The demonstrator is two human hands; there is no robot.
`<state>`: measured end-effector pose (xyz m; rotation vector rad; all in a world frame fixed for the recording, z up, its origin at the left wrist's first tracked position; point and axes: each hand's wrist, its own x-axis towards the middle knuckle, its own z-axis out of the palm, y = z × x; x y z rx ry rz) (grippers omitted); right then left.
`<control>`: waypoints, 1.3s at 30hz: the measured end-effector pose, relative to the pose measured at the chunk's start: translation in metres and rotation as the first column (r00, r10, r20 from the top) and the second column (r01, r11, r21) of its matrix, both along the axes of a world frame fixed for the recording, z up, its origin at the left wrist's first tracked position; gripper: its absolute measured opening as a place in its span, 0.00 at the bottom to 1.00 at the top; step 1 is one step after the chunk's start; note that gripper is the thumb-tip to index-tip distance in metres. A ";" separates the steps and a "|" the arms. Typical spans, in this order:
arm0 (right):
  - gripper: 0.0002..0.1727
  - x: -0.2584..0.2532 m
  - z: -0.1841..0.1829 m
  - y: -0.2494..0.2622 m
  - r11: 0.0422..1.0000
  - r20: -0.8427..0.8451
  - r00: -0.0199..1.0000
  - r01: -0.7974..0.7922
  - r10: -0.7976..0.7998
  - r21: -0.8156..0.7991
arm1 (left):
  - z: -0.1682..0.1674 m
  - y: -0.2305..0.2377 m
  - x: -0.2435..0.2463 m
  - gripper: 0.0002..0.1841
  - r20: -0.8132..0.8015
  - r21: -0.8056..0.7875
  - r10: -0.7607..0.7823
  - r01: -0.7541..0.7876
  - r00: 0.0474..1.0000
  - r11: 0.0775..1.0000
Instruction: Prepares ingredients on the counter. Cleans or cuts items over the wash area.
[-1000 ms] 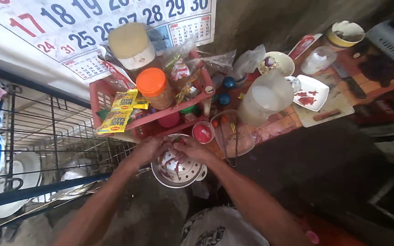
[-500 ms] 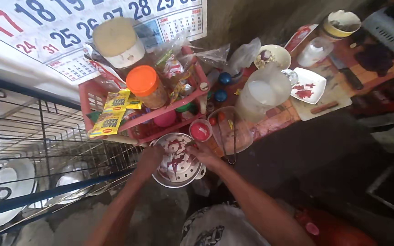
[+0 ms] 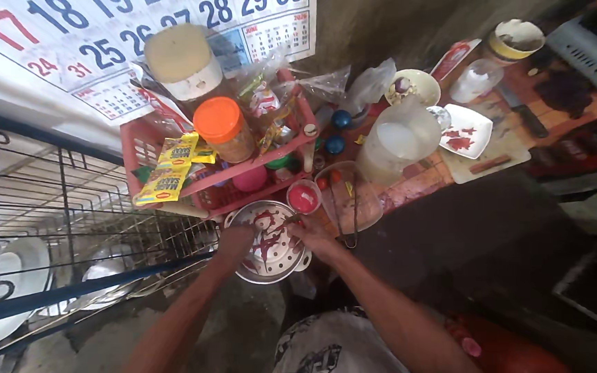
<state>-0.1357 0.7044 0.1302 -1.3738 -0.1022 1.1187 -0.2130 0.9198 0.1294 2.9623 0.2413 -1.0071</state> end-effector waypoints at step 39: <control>0.21 -0.027 0.021 0.014 0.994 0.064 0.998 0.001 -0.008 0.112 | 0.050 0.019 -0.033 0.06 -0.103 -0.886 0.760 -0.406 0.642 0.223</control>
